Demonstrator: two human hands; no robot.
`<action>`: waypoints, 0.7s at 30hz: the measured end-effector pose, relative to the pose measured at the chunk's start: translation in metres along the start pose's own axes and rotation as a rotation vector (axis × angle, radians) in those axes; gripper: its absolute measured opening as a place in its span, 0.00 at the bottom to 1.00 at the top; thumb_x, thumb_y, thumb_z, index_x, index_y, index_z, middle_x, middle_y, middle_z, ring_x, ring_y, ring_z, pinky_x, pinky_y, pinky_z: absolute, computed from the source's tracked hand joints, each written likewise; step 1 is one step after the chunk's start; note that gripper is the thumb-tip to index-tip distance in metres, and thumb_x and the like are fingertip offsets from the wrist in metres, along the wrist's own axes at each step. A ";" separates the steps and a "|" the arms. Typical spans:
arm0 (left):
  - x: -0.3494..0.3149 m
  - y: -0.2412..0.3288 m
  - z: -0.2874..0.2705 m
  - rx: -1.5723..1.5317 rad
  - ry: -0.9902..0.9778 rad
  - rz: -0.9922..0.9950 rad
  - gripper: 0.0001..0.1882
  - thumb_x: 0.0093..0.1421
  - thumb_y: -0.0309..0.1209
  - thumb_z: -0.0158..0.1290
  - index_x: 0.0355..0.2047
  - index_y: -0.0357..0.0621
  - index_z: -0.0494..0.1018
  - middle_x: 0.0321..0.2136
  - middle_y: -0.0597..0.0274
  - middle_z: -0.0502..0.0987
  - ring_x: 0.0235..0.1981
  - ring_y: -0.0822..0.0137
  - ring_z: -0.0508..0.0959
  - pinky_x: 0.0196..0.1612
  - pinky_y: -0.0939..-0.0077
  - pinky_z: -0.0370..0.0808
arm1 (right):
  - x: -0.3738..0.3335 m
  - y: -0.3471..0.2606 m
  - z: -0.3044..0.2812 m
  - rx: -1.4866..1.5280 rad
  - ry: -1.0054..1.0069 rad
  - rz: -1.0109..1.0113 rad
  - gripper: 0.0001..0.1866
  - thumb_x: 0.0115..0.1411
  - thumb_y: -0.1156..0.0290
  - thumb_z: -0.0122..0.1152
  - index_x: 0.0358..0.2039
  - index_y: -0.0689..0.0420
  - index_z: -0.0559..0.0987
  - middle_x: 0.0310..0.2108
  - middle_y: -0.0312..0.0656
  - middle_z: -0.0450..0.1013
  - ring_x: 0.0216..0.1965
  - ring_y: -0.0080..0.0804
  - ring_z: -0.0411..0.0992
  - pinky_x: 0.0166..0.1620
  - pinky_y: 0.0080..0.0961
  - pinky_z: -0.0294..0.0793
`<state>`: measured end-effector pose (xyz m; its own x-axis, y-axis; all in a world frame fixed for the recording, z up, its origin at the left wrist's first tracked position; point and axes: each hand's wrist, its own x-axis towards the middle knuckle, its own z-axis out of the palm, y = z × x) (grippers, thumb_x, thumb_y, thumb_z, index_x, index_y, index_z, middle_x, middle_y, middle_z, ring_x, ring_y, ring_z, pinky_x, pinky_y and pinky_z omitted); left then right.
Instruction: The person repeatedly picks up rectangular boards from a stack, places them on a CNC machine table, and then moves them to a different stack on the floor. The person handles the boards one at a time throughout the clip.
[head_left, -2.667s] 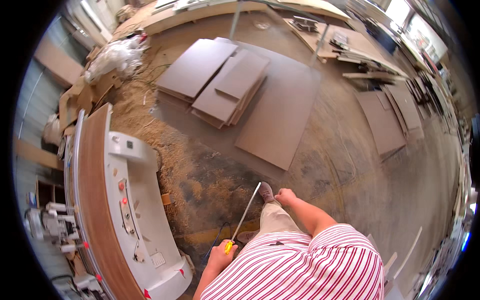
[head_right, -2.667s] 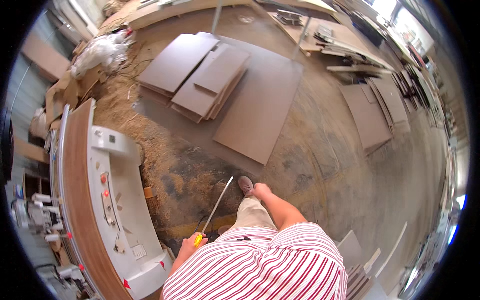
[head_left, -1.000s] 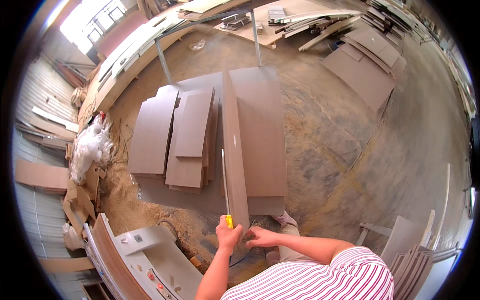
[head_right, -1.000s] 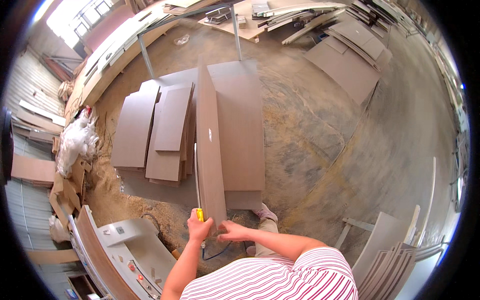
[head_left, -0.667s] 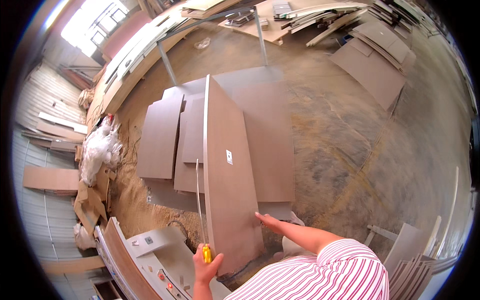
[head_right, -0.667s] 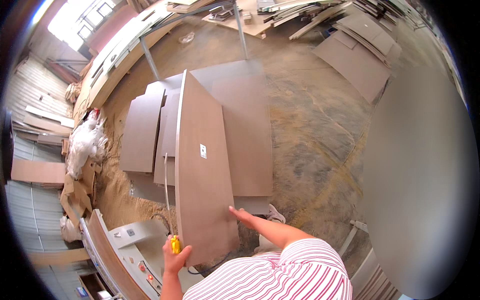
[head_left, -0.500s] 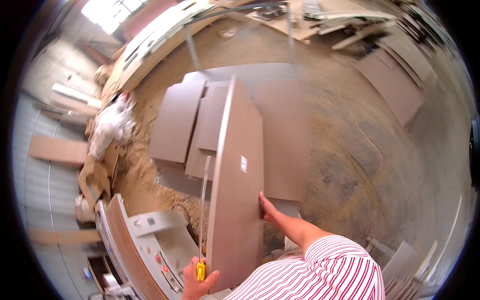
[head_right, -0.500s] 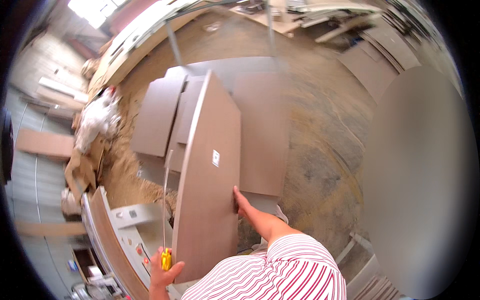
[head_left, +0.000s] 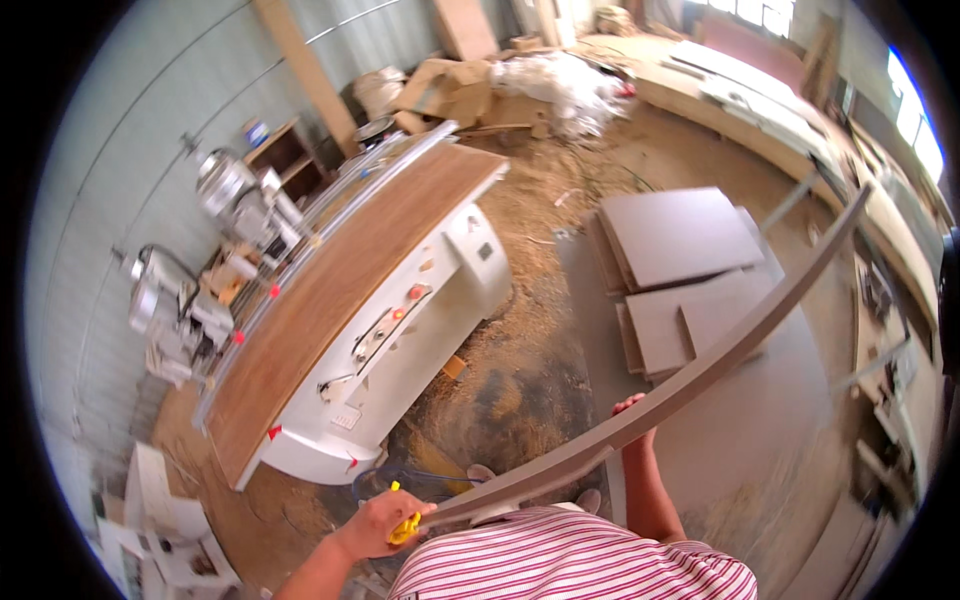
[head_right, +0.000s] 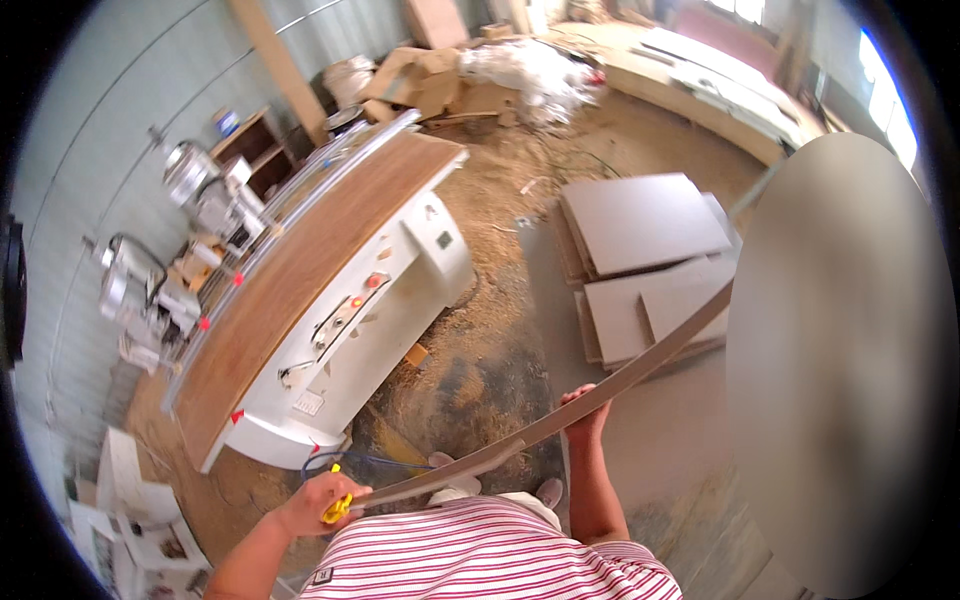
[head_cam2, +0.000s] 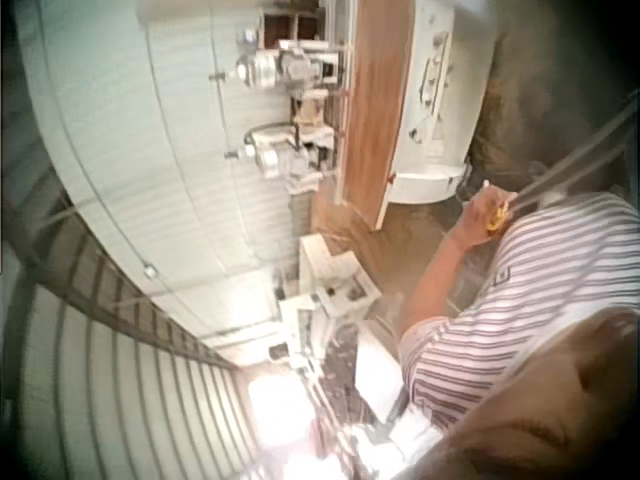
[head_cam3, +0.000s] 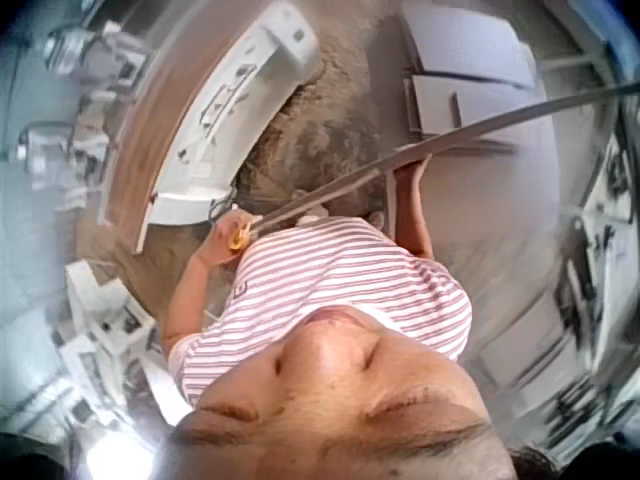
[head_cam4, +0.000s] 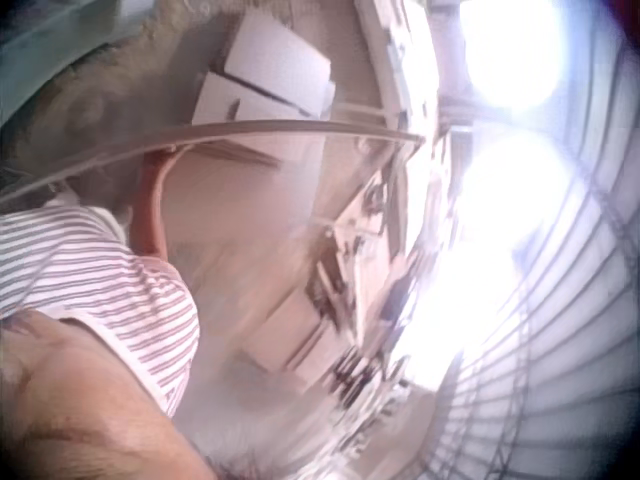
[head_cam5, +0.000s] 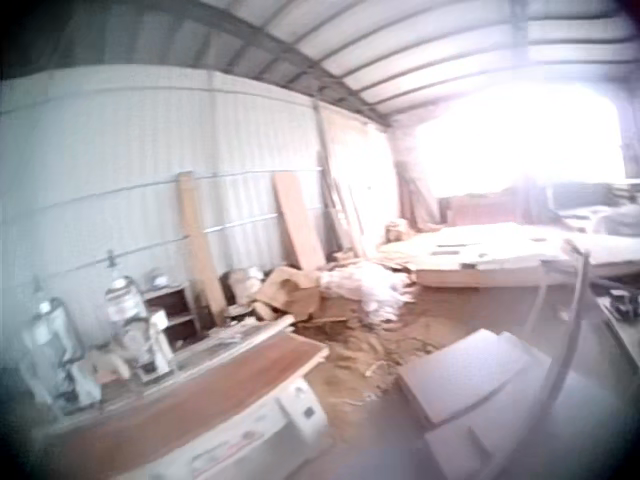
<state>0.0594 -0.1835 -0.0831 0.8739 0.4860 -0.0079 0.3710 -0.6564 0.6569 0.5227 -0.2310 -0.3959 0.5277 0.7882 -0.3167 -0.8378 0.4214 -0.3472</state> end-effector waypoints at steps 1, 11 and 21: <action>-0.011 -0.012 0.002 0.005 0.065 -0.033 0.26 0.50 0.25 0.64 0.50 0.46 0.71 0.38 0.56 0.76 0.38 0.53 0.77 0.42 0.62 0.75 | 0.014 0.001 0.020 -0.057 -0.072 -0.037 0.24 0.62 0.42 0.53 0.28 0.51 0.75 0.21 0.37 0.71 0.30 0.34 0.73 0.40 0.36 0.76; 0.020 -0.064 -0.092 -0.211 0.670 -0.236 0.20 0.53 0.34 0.67 0.41 0.46 0.70 0.33 0.62 0.76 0.34 0.68 0.79 0.39 0.73 0.75 | 0.060 0.096 0.364 -0.314 -0.352 -0.233 0.28 0.69 0.45 0.46 0.59 0.53 0.69 0.51 0.35 0.72 0.50 0.32 0.71 0.52 0.32 0.72; -0.061 -0.162 -0.243 -0.903 1.990 -0.256 0.25 0.57 0.42 0.64 0.48 0.41 0.71 0.41 0.61 0.76 0.43 0.64 0.78 0.49 0.65 0.78 | 0.148 0.243 0.528 -1.619 -0.638 -0.511 0.30 0.51 0.40 0.67 0.28 0.60 0.82 0.26 0.40 0.78 0.30 0.27 0.75 0.34 0.23 0.71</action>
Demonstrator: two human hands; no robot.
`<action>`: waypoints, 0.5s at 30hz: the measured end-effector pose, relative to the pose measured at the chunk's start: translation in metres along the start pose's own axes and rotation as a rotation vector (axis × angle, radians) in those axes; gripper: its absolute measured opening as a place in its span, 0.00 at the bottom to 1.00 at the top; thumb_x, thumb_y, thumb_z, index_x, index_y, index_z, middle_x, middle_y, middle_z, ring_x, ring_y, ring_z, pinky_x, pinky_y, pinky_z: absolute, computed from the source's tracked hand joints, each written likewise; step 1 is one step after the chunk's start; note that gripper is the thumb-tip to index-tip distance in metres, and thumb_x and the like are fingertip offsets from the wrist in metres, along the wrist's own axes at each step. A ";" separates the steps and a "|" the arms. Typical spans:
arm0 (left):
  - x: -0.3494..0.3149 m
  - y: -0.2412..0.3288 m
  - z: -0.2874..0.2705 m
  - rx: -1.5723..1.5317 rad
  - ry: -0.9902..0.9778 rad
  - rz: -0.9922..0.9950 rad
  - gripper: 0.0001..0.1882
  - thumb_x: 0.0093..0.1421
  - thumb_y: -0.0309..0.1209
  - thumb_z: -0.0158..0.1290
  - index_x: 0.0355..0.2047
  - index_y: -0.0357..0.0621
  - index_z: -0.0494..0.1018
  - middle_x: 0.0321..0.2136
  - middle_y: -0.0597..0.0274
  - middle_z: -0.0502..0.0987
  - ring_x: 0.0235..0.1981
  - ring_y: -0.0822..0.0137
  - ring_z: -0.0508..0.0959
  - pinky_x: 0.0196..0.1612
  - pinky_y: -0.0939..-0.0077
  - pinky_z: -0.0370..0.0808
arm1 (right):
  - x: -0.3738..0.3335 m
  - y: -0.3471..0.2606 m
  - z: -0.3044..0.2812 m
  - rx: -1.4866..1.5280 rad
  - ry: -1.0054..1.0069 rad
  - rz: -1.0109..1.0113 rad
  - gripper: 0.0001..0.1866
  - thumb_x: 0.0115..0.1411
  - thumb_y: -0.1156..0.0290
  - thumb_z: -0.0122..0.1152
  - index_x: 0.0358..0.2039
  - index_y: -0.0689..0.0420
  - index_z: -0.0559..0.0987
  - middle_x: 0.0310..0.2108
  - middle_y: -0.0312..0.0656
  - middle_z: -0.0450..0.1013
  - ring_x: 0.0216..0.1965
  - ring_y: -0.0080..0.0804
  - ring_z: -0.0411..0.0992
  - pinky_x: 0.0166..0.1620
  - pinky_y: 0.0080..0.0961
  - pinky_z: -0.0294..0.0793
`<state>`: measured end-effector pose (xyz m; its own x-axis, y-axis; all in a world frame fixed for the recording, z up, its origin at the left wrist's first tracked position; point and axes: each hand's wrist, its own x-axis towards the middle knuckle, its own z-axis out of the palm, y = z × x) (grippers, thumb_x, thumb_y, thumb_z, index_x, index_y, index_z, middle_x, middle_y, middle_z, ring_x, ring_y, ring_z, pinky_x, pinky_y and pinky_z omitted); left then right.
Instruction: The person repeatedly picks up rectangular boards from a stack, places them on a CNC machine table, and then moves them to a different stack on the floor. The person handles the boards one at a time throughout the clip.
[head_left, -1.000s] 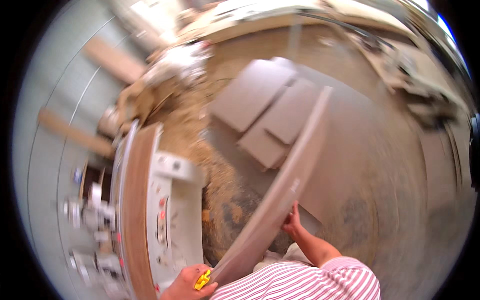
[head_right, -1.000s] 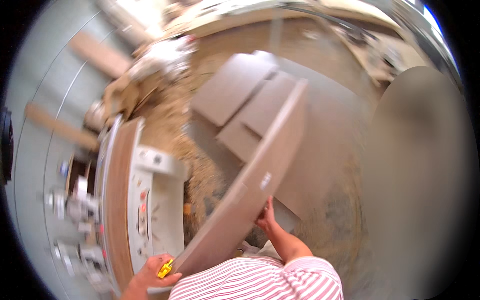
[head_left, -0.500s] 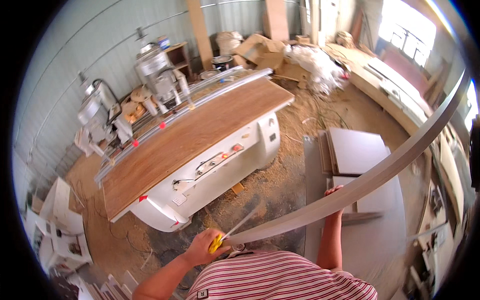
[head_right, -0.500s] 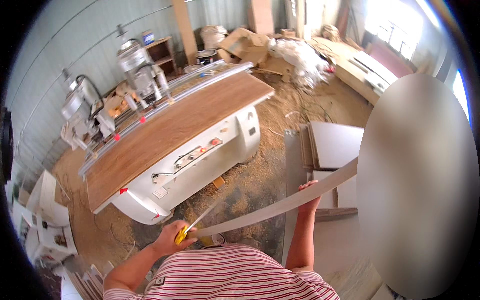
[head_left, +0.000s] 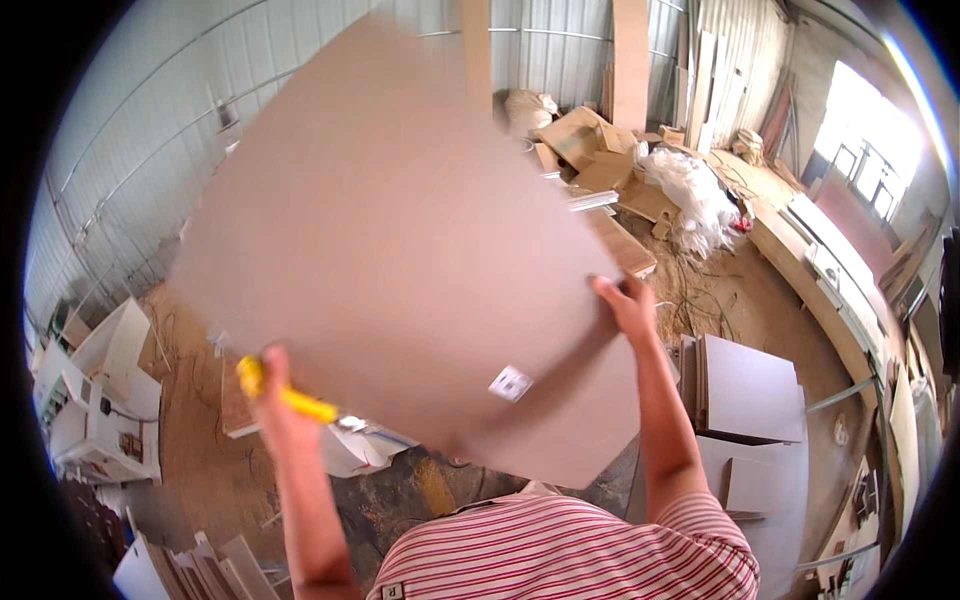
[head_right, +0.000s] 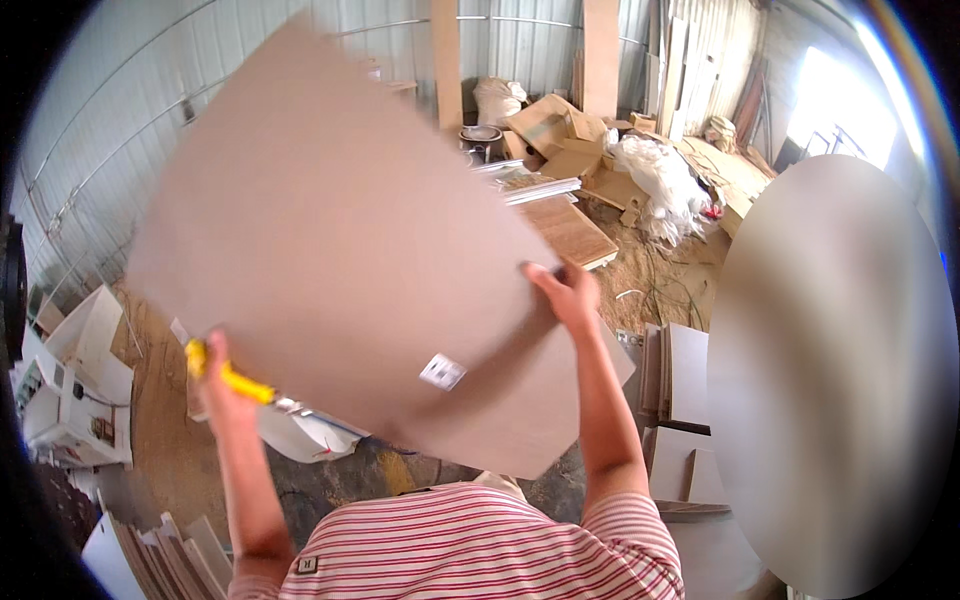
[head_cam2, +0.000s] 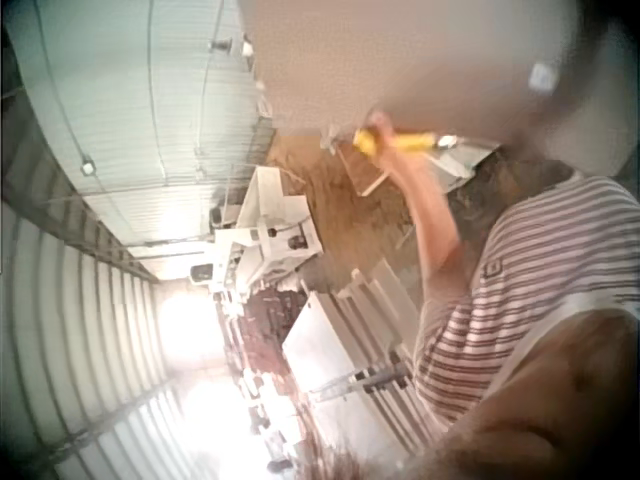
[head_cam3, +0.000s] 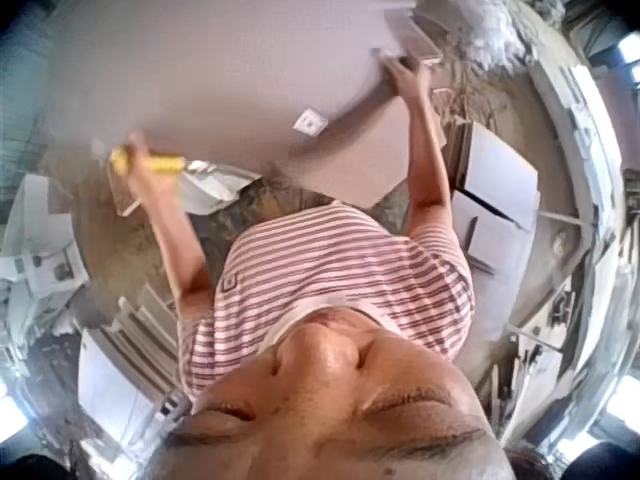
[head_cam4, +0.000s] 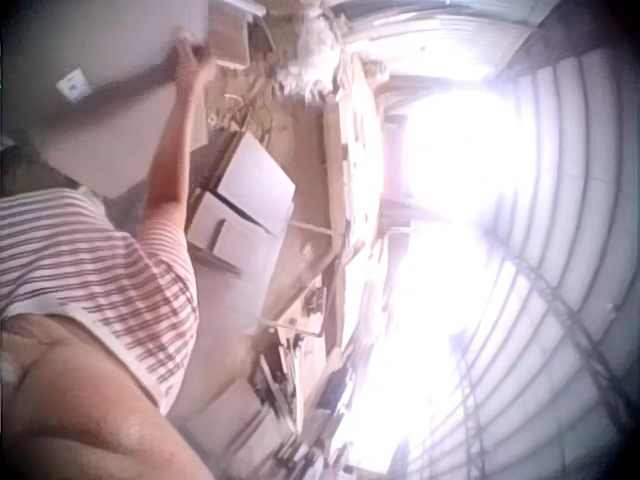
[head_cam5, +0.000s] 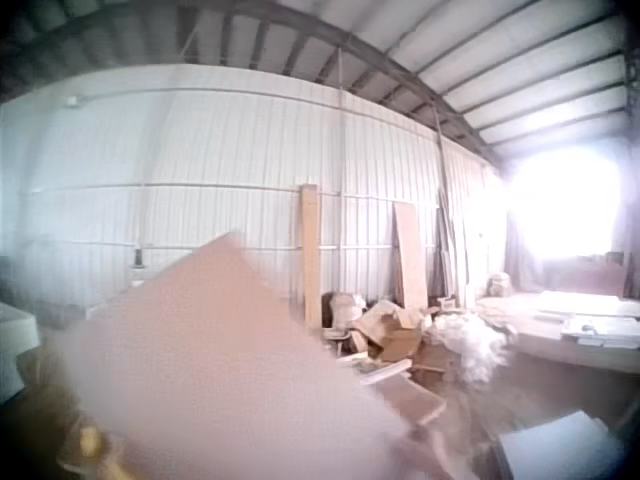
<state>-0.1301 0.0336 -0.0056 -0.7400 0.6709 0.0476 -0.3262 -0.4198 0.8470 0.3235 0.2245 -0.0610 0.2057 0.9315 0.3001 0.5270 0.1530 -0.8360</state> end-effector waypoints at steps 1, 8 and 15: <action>0.033 -0.011 -0.045 -0.027 0.007 0.008 0.30 0.58 0.44 0.62 0.54 0.40 0.67 0.48 0.55 0.75 0.51 0.57 0.76 0.53 0.57 0.76 | 0.011 -0.024 0.016 -0.157 -0.093 0.000 0.34 0.48 0.34 0.65 0.28 0.59 0.83 0.25 0.42 0.78 0.31 0.31 0.76 0.35 0.26 0.73; -0.013 -0.196 -0.193 -0.023 0.239 -0.288 0.36 0.62 0.51 0.55 0.64 0.47 0.59 0.57 0.58 0.68 0.56 0.57 0.70 0.54 0.54 0.71 | 0.123 -0.016 0.162 -0.616 -0.743 -0.227 0.44 0.41 0.21 0.56 0.33 0.54 0.84 0.34 0.44 0.80 0.42 0.41 0.77 0.44 0.34 0.74; -0.113 -0.295 -0.081 0.011 0.577 -0.662 0.33 0.64 0.54 0.50 0.62 0.48 0.61 0.56 0.57 0.69 0.52 0.55 0.72 0.53 0.57 0.71 | 0.232 0.077 0.295 -0.608 -1.036 -0.314 0.49 0.39 0.25 0.62 0.49 0.55 0.80 0.48 0.48 0.76 0.55 0.46 0.71 0.56 0.41 0.67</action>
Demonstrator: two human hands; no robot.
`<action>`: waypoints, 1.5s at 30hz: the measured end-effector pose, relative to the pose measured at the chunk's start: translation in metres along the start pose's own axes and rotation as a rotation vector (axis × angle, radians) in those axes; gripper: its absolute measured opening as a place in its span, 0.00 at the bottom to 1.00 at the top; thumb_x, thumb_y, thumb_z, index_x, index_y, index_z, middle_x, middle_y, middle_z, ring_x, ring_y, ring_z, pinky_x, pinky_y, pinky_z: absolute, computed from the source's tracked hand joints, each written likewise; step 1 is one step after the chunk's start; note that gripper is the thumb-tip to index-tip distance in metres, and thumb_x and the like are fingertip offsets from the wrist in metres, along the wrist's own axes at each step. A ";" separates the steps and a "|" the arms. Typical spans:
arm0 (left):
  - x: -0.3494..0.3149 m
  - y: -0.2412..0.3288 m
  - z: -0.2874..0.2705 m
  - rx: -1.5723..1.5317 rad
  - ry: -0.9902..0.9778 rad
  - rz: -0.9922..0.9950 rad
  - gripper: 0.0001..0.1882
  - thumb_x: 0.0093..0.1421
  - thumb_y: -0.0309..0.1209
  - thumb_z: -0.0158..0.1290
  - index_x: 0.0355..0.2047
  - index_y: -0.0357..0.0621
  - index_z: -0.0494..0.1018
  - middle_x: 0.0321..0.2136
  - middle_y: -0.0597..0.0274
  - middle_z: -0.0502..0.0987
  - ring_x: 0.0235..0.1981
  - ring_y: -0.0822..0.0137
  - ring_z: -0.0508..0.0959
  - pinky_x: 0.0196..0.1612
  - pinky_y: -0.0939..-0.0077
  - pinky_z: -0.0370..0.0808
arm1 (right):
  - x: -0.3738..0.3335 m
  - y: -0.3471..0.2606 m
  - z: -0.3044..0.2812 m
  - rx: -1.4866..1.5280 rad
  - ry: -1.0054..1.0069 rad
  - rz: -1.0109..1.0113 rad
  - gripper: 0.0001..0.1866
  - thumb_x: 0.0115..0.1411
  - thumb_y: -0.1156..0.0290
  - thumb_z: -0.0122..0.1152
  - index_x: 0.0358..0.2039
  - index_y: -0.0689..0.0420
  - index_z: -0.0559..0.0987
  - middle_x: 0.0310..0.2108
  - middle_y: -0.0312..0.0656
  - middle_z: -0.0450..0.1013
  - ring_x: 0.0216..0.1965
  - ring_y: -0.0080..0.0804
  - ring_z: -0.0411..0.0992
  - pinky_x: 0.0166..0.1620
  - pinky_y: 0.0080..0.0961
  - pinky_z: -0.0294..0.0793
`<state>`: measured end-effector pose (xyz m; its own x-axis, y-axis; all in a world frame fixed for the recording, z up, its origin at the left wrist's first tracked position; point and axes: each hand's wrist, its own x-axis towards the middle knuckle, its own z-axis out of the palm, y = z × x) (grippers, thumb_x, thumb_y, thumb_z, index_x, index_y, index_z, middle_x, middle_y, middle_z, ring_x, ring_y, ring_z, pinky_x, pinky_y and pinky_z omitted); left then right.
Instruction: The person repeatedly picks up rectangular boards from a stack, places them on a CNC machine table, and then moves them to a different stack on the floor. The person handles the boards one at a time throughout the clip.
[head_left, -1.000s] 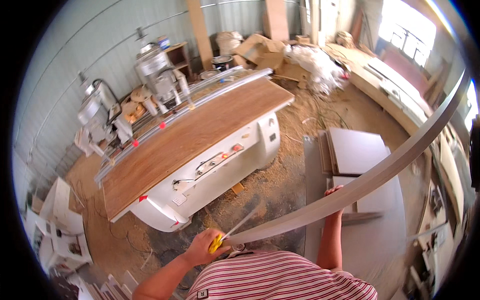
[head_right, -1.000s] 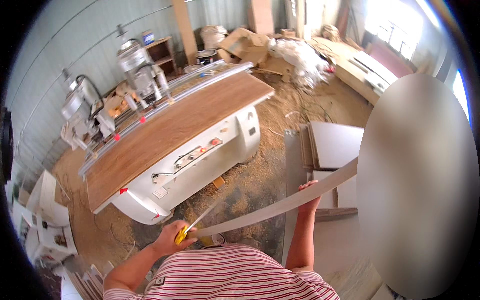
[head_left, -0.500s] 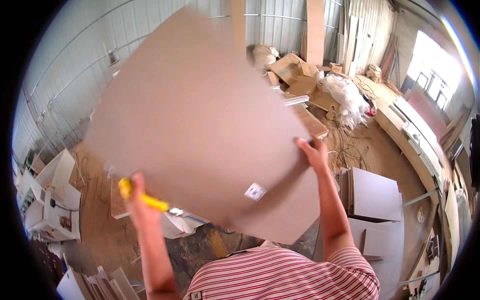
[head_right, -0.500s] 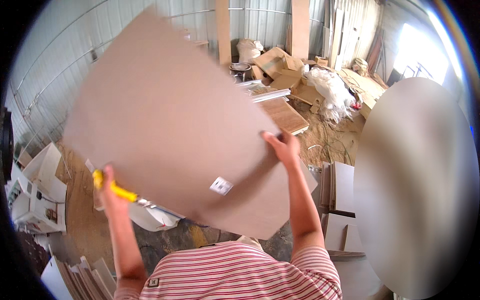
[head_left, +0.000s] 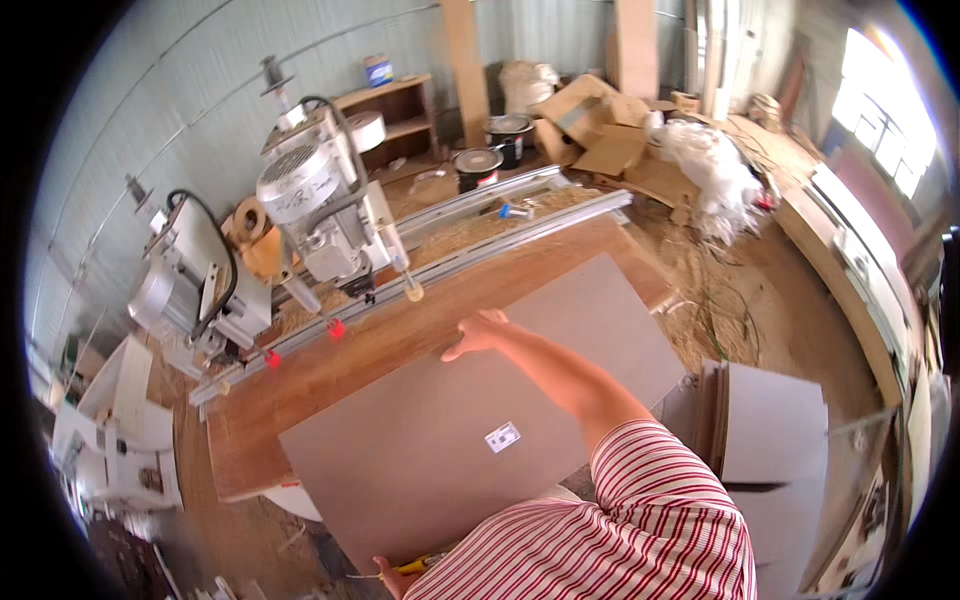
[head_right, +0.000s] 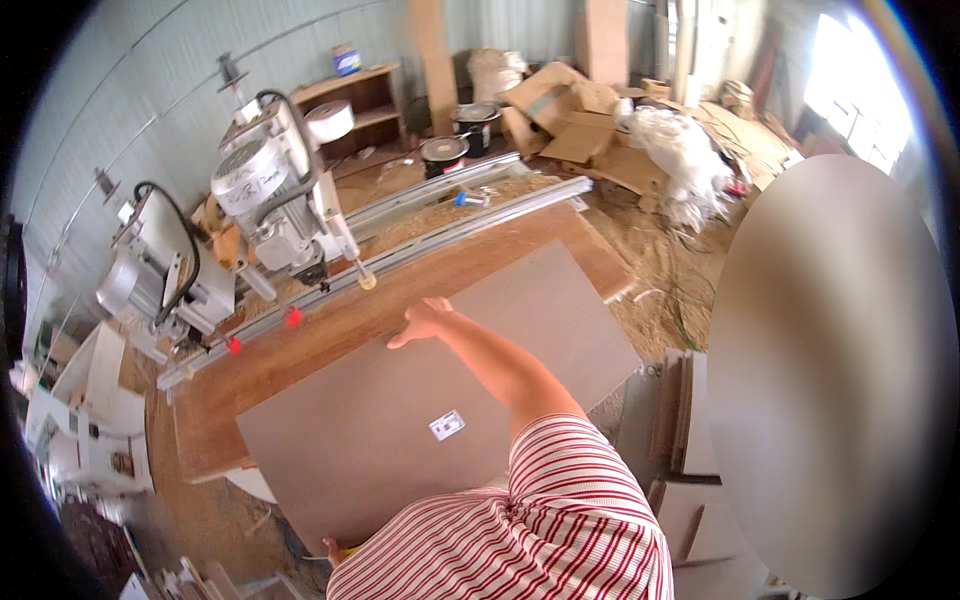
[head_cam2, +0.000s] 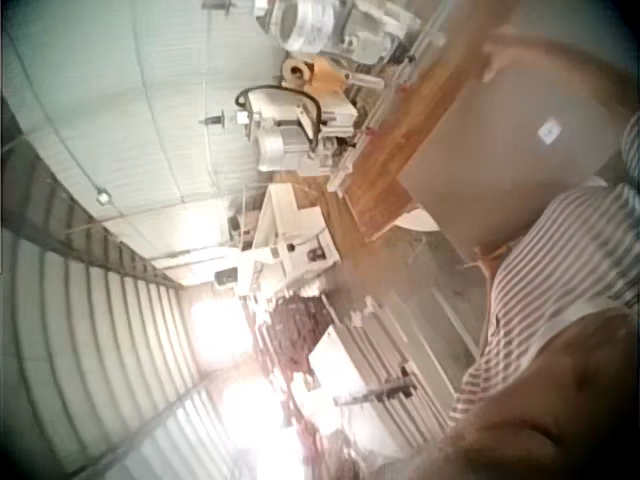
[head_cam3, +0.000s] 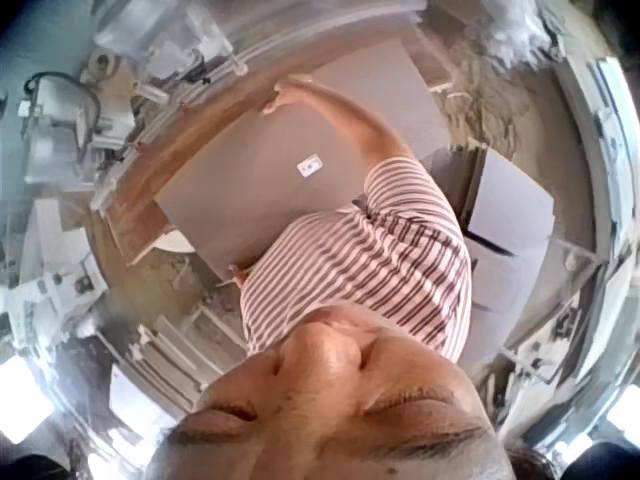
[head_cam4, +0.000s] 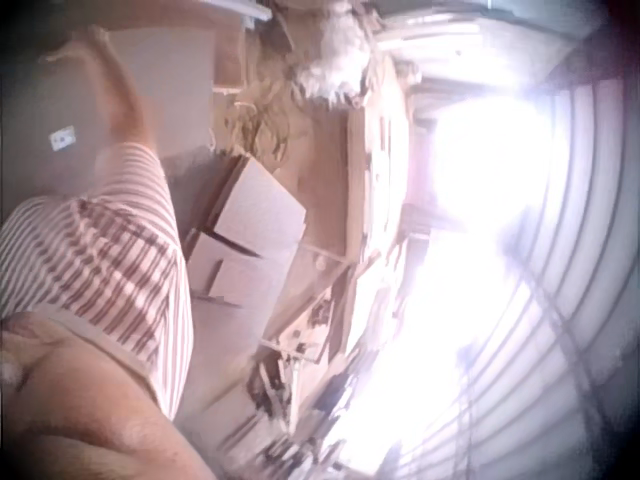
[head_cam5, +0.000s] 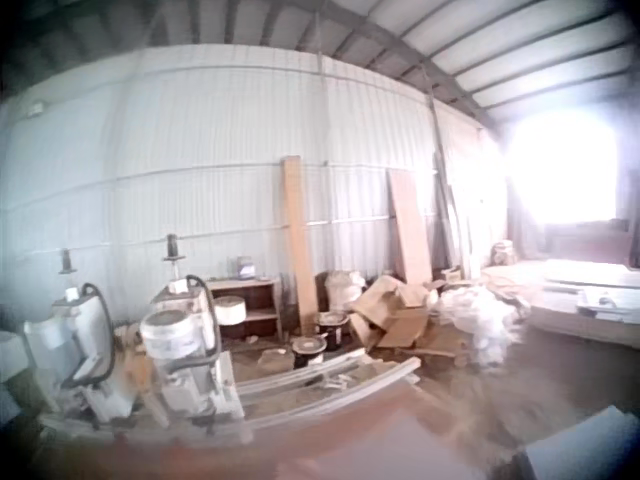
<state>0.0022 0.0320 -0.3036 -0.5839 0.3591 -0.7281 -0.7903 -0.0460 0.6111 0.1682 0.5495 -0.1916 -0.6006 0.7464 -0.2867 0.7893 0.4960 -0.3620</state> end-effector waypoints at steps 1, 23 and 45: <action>-0.010 -0.008 0.018 -0.039 0.042 -0.030 0.33 0.65 0.55 0.50 0.62 0.49 0.61 0.56 0.57 0.69 0.52 0.55 0.72 0.53 0.57 0.72 | 0.022 0.017 0.005 -0.010 -0.034 0.005 0.50 0.39 0.25 0.62 0.51 0.55 0.80 0.50 0.49 0.76 0.56 0.47 0.70 0.57 0.43 0.66; 0.110 -0.079 0.176 -0.371 -0.201 -0.080 0.08 0.67 0.30 0.51 0.44 0.43 0.67 0.40 0.60 0.74 0.40 0.64 0.76 0.46 0.67 0.75 | -0.120 0.052 0.124 -0.552 0.011 -0.259 0.48 0.59 0.45 0.57 0.72 0.44 0.44 0.73 0.47 0.36 0.72 0.59 0.36 0.57 0.84 0.47; 0.012 0.031 0.058 0.856 -0.407 0.633 0.06 0.65 0.28 0.52 0.38 0.39 0.69 0.26 0.65 0.73 0.28 0.75 0.73 0.34 0.80 0.72 | -0.070 0.074 0.115 -0.339 -0.013 -0.101 0.43 0.60 0.58 0.61 0.70 0.27 0.47 0.74 0.32 0.35 0.73 0.47 0.35 0.60 0.82 0.46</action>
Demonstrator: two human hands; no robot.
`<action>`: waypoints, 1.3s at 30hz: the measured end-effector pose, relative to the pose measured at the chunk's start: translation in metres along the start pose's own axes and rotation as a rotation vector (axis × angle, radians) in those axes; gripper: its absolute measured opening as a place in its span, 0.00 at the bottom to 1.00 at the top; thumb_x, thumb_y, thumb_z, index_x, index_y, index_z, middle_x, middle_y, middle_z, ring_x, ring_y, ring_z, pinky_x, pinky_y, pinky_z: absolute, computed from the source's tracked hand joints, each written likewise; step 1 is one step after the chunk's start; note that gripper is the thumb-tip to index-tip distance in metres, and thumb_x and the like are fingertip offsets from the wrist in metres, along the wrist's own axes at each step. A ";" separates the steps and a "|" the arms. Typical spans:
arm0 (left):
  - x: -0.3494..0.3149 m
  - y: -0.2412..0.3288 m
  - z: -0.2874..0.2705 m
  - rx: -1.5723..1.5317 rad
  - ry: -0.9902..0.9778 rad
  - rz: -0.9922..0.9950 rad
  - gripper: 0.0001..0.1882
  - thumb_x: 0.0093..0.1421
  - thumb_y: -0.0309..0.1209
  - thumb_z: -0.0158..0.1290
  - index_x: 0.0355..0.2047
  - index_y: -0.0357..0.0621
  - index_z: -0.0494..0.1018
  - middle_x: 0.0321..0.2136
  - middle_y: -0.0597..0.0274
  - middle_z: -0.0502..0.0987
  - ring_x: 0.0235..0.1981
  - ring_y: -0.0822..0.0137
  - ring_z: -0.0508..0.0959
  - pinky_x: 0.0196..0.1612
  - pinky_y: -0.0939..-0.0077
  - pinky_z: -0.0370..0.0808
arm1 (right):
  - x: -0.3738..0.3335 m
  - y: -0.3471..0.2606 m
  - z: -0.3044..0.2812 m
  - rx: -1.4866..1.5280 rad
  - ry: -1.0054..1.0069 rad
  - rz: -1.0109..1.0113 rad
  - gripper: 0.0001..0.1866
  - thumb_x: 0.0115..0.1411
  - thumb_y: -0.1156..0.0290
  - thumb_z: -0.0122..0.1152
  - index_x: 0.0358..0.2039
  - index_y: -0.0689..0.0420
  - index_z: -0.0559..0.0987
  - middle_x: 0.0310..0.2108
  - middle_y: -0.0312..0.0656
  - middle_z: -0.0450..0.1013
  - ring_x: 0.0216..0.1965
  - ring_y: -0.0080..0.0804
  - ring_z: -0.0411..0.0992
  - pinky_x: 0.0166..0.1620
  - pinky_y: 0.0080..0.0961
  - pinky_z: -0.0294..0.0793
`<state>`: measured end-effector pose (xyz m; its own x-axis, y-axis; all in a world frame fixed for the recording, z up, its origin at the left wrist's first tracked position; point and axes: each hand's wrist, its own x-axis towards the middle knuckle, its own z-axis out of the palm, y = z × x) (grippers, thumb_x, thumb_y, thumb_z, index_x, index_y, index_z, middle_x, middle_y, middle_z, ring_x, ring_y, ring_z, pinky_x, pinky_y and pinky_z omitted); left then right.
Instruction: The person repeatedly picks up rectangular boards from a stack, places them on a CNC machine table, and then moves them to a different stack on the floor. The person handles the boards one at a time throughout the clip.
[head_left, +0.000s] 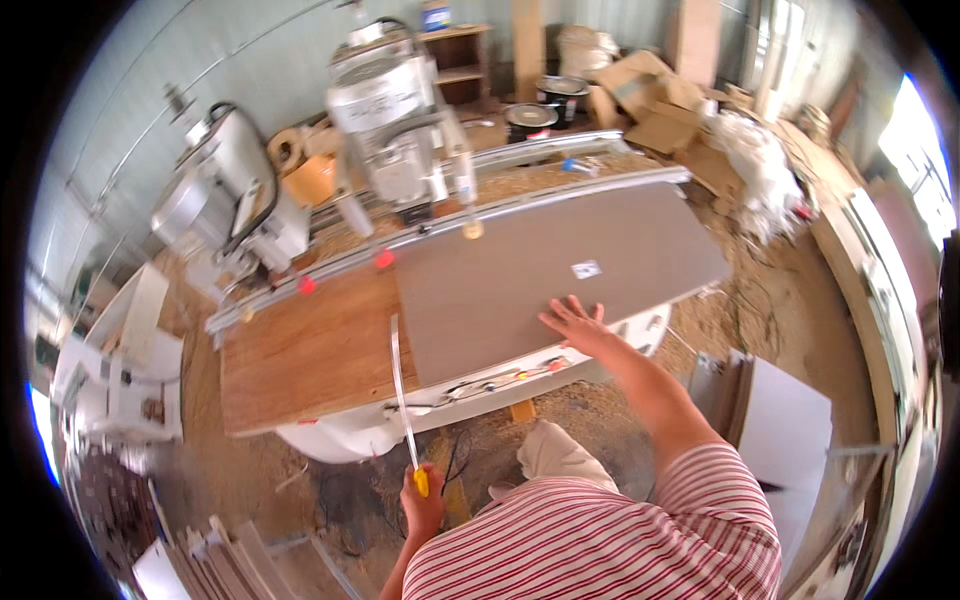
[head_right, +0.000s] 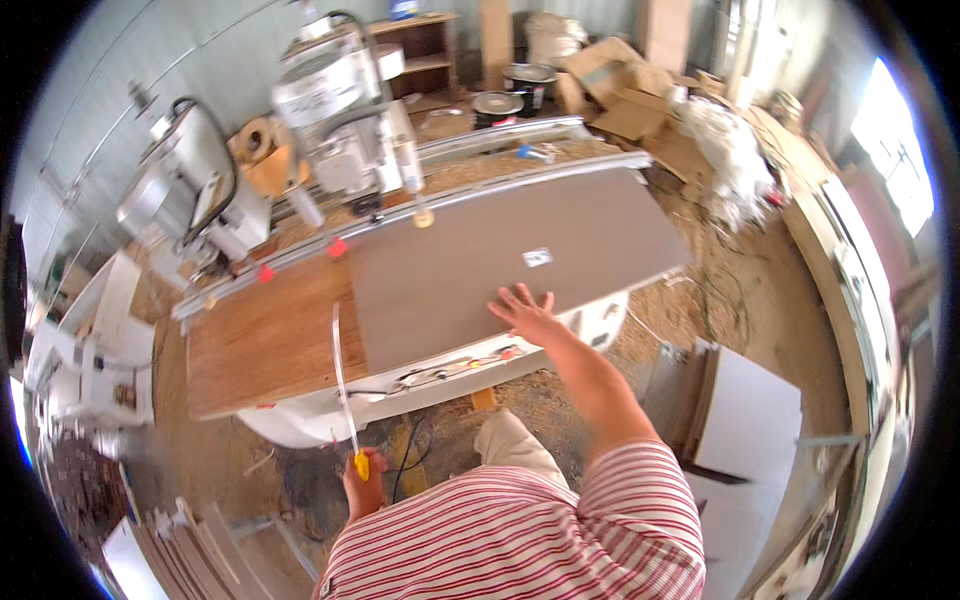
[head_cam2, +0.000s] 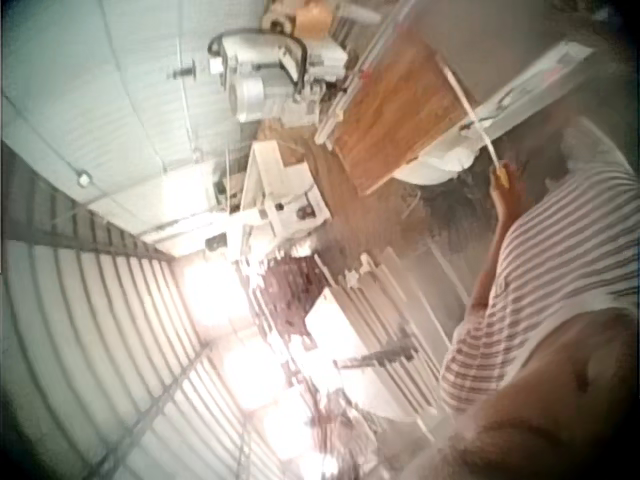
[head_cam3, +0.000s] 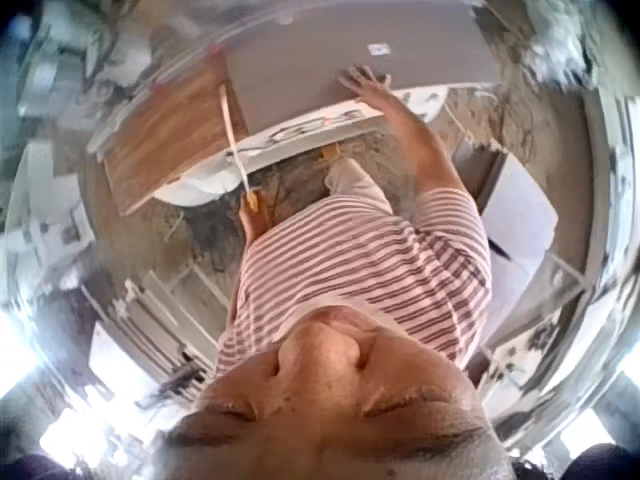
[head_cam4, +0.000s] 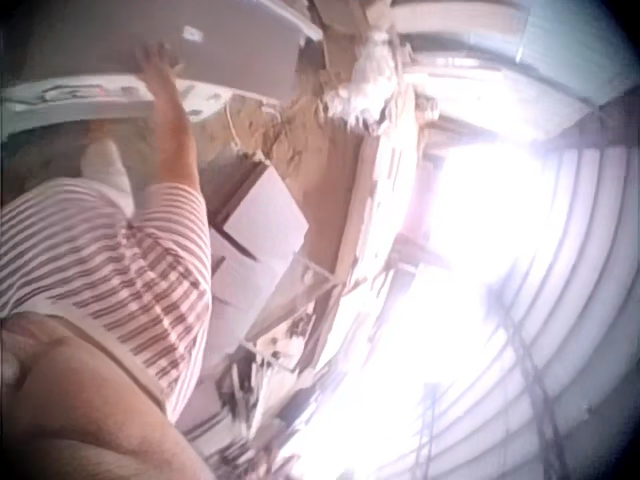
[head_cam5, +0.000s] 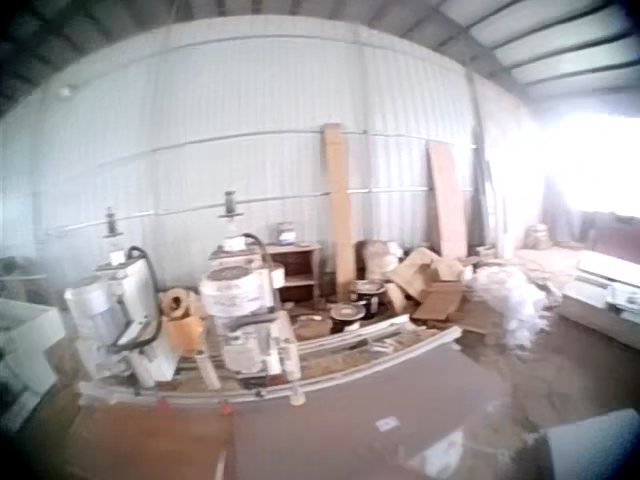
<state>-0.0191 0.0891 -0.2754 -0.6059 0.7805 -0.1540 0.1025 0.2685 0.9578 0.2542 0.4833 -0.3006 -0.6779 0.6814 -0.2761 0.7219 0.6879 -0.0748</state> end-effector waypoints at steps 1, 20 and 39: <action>-0.002 0.000 0.005 -0.134 0.003 -0.014 0.05 0.65 0.28 0.52 0.38 0.39 0.70 0.25 0.65 0.74 0.28 0.75 0.74 0.34 0.81 0.73 | -0.003 0.004 0.001 -0.001 0.005 0.010 0.43 0.60 0.58 0.61 0.70 0.26 0.47 0.74 0.31 0.34 0.73 0.47 0.35 0.60 0.82 0.46; -0.036 0.070 -0.012 0.316 -0.168 -0.148 0.09 0.61 0.31 0.52 0.34 0.36 0.74 0.22 0.58 0.78 0.24 0.68 0.80 0.30 0.74 0.75 | -0.003 -0.004 -0.006 0.026 -0.056 0.064 0.46 0.59 0.56 0.63 0.70 0.23 0.45 0.74 0.27 0.32 0.74 0.42 0.33 0.62 0.78 0.45; -0.050 0.029 -0.011 -0.103 0.327 -0.477 0.07 0.63 0.34 0.53 0.33 0.44 0.74 0.20 0.68 0.73 0.16 0.76 0.70 0.18 0.80 0.67 | -0.047 0.112 -0.023 0.377 0.235 0.268 0.31 0.66 0.51 0.50 0.68 0.42 0.59 0.72 0.43 0.41 0.74 0.40 0.36 0.70 0.59 0.35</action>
<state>0.0058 0.0515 -0.2372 -0.7795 0.3682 -0.5067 -0.3087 0.4781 0.8223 0.3638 0.5339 -0.2739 -0.4438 0.8889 -0.1134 0.8451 0.3731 -0.3829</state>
